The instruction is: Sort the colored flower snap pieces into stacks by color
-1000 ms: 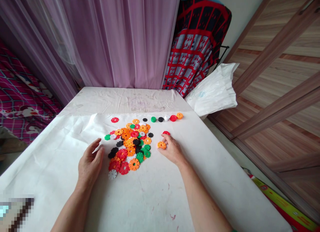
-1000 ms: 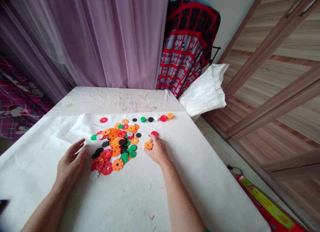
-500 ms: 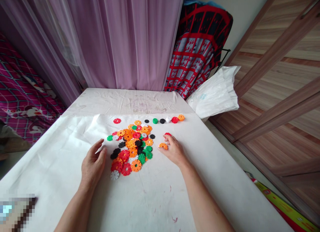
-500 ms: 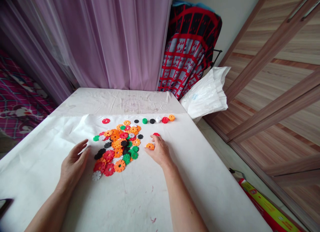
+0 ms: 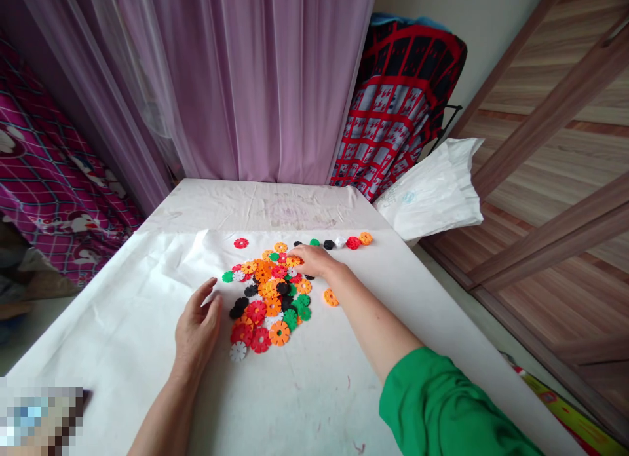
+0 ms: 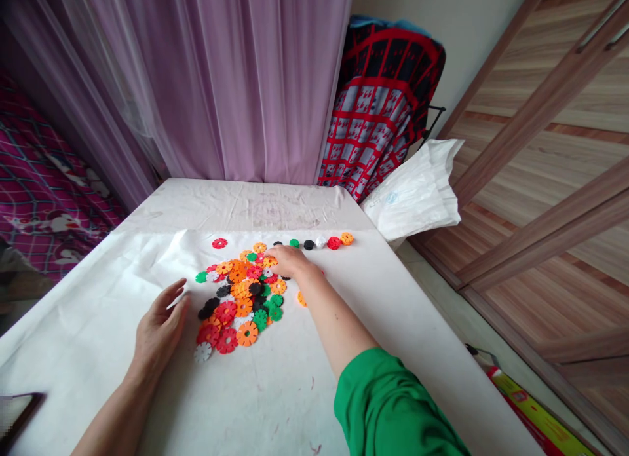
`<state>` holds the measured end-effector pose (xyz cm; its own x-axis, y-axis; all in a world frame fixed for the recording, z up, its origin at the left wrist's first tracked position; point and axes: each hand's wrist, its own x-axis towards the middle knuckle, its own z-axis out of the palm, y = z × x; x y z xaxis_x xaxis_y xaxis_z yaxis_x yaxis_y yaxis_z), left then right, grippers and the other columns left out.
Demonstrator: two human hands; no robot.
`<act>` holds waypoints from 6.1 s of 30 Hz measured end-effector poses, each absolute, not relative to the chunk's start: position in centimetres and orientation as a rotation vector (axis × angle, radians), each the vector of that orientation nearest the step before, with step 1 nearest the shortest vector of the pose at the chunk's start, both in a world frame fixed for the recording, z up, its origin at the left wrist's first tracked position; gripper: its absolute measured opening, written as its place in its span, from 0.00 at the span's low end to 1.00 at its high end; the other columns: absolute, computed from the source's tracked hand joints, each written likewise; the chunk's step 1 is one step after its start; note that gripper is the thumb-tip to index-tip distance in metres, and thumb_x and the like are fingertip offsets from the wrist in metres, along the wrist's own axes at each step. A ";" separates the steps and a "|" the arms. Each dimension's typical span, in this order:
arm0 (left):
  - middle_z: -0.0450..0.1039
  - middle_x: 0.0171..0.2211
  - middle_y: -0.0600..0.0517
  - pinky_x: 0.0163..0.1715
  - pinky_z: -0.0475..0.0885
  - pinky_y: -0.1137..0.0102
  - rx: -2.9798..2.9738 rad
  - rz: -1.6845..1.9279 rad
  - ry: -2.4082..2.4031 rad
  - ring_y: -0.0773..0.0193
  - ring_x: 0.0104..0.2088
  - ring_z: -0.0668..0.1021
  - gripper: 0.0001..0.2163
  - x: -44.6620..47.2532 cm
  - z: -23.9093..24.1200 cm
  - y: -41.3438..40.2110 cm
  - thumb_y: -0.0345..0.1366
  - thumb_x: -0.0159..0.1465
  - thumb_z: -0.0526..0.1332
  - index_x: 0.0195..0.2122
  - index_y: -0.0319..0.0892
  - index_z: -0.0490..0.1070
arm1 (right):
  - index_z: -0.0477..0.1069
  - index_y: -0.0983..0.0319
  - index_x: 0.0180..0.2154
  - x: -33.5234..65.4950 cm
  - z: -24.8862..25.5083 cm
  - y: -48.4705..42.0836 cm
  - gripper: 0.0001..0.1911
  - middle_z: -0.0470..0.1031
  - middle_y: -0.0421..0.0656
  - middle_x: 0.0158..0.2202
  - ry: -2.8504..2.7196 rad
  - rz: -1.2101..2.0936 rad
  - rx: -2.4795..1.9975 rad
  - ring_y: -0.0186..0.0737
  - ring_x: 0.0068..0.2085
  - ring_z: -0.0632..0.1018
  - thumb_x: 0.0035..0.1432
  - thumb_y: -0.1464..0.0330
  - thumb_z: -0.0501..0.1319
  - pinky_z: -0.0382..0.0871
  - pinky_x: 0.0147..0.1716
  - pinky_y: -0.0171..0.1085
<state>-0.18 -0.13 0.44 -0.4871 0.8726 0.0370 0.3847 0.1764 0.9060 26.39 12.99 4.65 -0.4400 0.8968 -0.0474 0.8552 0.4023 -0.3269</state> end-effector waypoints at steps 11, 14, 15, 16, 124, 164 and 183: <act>0.79 0.54 0.47 0.47 0.77 0.63 1.159 1.244 1.962 0.57 0.42 0.83 0.23 -0.1 1.0 -0.2 0.46 0.60 0.59 0.56 0.48 0.75 | 0.80 0.52 0.45 25.8 5.3 13.9 0.22 0.77 0.42 0.47 -2.619 0.459 -1.615 0.44 0.44 0.80 0.45 0.72 0.71 0.70 0.41 0.35; 0.79 0.54 0.47 0.46 0.78 0.64 1.188 1.261 1.962 0.58 0.41 0.83 0.23 -0.2 0.7 -0.1 0.47 0.60 0.59 0.56 0.49 0.75 | 0.79 0.54 0.42 25.5 5.5 14.0 0.20 0.77 0.42 0.47 -2.618 0.440 -1.658 0.44 0.44 0.80 0.44 0.71 0.73 0.70 0.41 0.35; 0.79 0.54 0.47 0.45 0.78 0.65 1.196 1.268 1.962 0.58 0.41 0.83 0.23 -0.2 0.7 -0.1 0.47 0.60 0.59 0.56 0.49 0.75 | 0.79 0.55 0.42 25.5 5.7 13.9 0.20 0.77 0.43 0.47 -2.611 0.433 -1.667 0.45 0.44 0.80 0.44 0.71 0.73 0.70 0.41 0.35; 0.80 0.53 0.47 0.44 0.78 0.65 1.201 1.272 1.962 0.58 0.41 0.83 0.23 -0.3 0.6 -0.1 0.48 0.60 0.59 0.55 0.49 0.75 | 0.79 0.55 0.43 25.6 5.9 13.8 0.19 0.77 0.44 0.48 -2.601 0.426 -1.675 0.45 0.45 0.80 0.45 0.70 0.72 0.70 0.42 0.36; 0.78 0.56 0.46 0.53 0.75 0.61 1.183 1.301 1.922 0.57 0.46 0.83 0.23 0.0 0.5 -0.1 0.45 0.61 0.59 0.56 0.48 0.75 | 0.73 0.58 0.47 24.2 3.3 3.4 0.17 0.76 0.46 0.49 -2.090 0.427 -1.660 0.44 0.50 0.77 0.54 0.69 0.65 0.71 0.52 0.42; 0.79 0.54 0.48 0.52 0.74 0.62 1.135 1.213 1.998 0.57 0.46 0.83 0.24 0.0 0.9 0.1 0.46 0.60 0.59 0.57 0.50 0.74 | 0.74 0.58 0.49 33.6 -0.6 1.3 0.23 0.78 0.45 0.45 -1.765 0.379 -1.645 0.43 0.42 0.80 0.49 0.68 0.66 0.75 0.48 0.44; 0.77 0.57 0.47 0.55 0.73 0.59 1.147 1.255 1.935 0.56 0.47 0.82 0.24 0.0 0.9 0.0 0.45 0.61 0.58 0.57 0.48 0.74 | 0.76 0.58 0.51 21.3 3.9 3.6 0.18 0.79 0.47 0.49 -2.288 0.331 -1.737 0.47 0.52 0.77 0.59 0.61 0.66 0.71 0.50 0.42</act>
